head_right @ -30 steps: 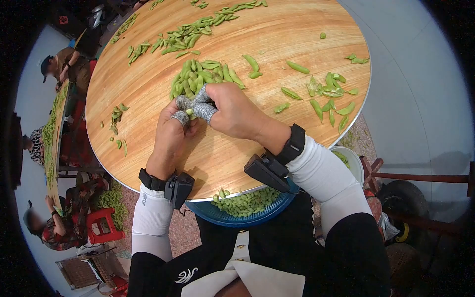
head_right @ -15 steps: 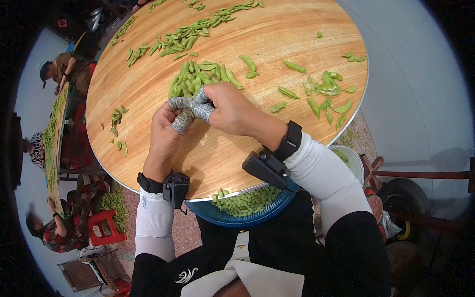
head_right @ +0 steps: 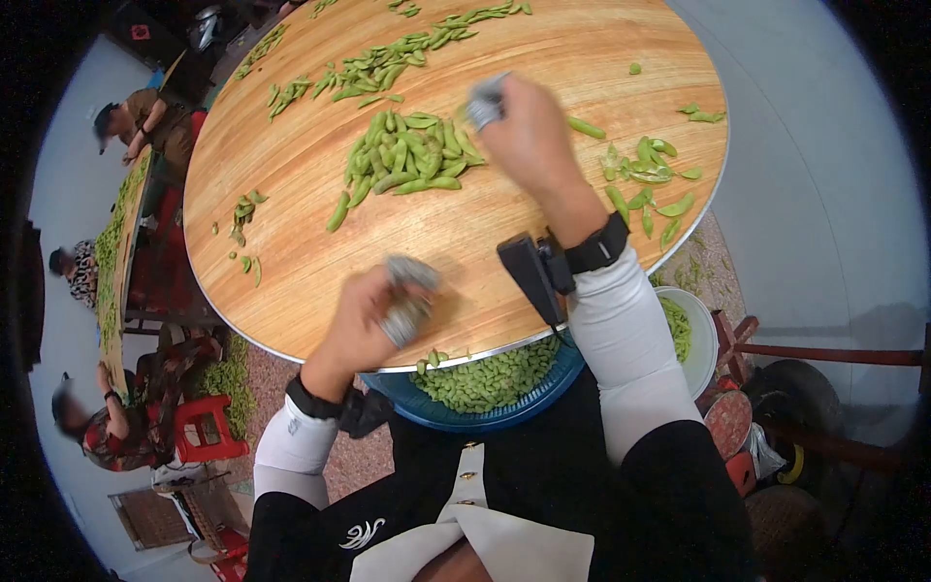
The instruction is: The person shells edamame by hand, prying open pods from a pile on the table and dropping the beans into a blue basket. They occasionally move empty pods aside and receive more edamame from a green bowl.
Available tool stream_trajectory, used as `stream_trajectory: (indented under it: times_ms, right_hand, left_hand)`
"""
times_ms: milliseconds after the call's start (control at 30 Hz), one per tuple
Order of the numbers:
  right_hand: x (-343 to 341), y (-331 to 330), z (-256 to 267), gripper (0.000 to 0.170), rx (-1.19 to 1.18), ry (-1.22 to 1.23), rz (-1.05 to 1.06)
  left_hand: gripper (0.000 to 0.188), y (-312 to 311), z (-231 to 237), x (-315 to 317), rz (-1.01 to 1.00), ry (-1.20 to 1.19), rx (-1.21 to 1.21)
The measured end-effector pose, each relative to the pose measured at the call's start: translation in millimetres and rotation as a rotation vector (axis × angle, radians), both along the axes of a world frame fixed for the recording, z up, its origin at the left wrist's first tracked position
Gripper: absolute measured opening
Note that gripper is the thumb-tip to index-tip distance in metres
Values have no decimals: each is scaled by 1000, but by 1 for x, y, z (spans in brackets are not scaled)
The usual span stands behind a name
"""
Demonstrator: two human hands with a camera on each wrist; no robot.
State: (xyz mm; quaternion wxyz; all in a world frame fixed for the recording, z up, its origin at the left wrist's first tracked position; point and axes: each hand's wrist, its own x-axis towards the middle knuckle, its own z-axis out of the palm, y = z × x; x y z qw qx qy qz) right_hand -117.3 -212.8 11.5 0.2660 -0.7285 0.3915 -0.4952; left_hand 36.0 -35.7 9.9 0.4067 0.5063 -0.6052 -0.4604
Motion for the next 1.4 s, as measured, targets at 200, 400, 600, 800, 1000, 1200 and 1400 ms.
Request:
stream_trajectory:
  times_ms: [200,400,600,800,1000,1200,1400]
  right_hand:
    - [-9,1,19,19,279,-514,-49]
    - [9,19,23,13,582,-507,266]
    - [25,33,8,13,664,-461,571]
    - [29,42,13,12,785,-351,693]
    - [29,40,12,12,800,-397,743]
    - [32,41,8,11,824,-358,714]
    - [33,45,13,10,863,-325,664]
  left_hand:
    - [26,13,16,-2,7,-562,-496]
    - [27,-37,-2,70,509,-899,-372]
    - [16,-54,-9,96,481,-877,-121]
    - [13,-57,11,60,323,268,-21]
    - [17,-72,7,35,244,331,-85]
    - [17,-73,0,38,219,298,-83]
    - [18,-70,-1,35,197,272,-103]
